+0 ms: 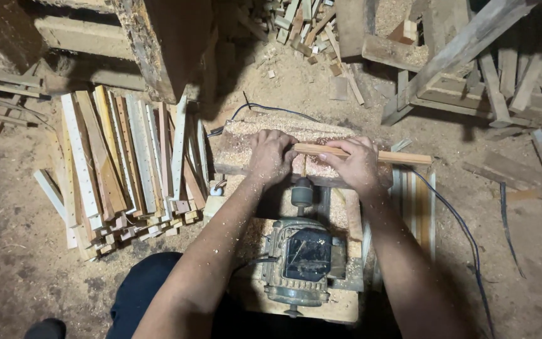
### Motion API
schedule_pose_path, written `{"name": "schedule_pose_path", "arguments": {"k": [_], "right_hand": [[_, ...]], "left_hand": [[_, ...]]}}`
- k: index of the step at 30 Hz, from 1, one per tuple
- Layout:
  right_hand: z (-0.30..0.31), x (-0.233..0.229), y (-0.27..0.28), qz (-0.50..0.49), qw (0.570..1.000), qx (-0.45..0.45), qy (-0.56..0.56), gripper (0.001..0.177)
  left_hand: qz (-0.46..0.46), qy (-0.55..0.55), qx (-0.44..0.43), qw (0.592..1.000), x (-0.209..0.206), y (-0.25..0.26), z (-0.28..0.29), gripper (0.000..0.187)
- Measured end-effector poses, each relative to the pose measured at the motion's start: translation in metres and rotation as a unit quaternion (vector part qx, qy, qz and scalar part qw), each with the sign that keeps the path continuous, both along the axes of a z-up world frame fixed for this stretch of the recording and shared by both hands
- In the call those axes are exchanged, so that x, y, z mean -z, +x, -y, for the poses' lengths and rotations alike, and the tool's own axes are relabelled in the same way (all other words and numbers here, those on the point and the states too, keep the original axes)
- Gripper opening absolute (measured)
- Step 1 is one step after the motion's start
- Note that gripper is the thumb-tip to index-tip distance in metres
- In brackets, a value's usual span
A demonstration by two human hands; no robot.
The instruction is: Sanding the edges of small wooden strips using a stationary power tool.
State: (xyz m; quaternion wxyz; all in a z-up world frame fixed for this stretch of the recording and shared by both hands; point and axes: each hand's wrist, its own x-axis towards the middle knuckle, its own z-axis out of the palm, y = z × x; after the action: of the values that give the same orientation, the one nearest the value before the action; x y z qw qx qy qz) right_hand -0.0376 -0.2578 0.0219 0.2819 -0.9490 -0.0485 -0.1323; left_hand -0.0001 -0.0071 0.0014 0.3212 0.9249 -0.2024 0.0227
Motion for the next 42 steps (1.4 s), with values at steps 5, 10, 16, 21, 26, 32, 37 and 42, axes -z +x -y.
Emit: {"name": "schedule_pose_path", "arguments": {"k": [5, 10, 16, 21, 26, 32, 37, 42], "right_hand": [[-0.001, -0.008, -0.006, 0.003, 1.000, 0.006, 0.003, 0.032], [-0.001, -0.004, -0.003, 0.002, 1.000, 0.006, 0.007, 0.032], [0.001, 0.007, -0.003, 0.010, 1.000, 0.003, 0.006, 0.032], [0.000, 0.002, -0.005, 0.027, 1.000, 0.002, -0.003, 0.031], [0.000, 0.006, -0.005, 0.028, 0.999, 0.003, 0.016, 0.032], [0.002, 0.009, -0.007, 0.029, 1.000, 0.007, -0.008, 0.032], [0.003, -0.015, -0.012, 0.047, 0.999, 0.008, -0.017, 0.041], [0.003, 0.002, -0.004, 0.040, 0.999, -0.001, 0.012, 0.033]], "left_hand": [[-0.005, -0.003, 0.008, 1.000, -0.003, -0.003, 0.002, 0.026], [-0.005, 0.001, 0.010, 1.000, -0.005, -0.003, 0.002, 0.025], [-0.012, -0.015, 0.021, 1.000, 0.000, -0.001, -0.001, 0.025], [0.001, -0.031, 0.026, 0.999, 0.003, 0.001, -0.001, 0.024], [-0.005, -0.039, 0.034, 0.999, 0.002, 0.002, -0.001, 0.025], [-0.002, -0.022, 0.038, 0.999, 0.014, 0.007, 0.000, 0.025], [0.006, -0.015, -0.006, 1.000, 0.042, 0.015, 0.001, 0.023], [0.018, -0.025, 0.030, 0.999, 0.027, 0.012, -0.006, 0.031]]}}
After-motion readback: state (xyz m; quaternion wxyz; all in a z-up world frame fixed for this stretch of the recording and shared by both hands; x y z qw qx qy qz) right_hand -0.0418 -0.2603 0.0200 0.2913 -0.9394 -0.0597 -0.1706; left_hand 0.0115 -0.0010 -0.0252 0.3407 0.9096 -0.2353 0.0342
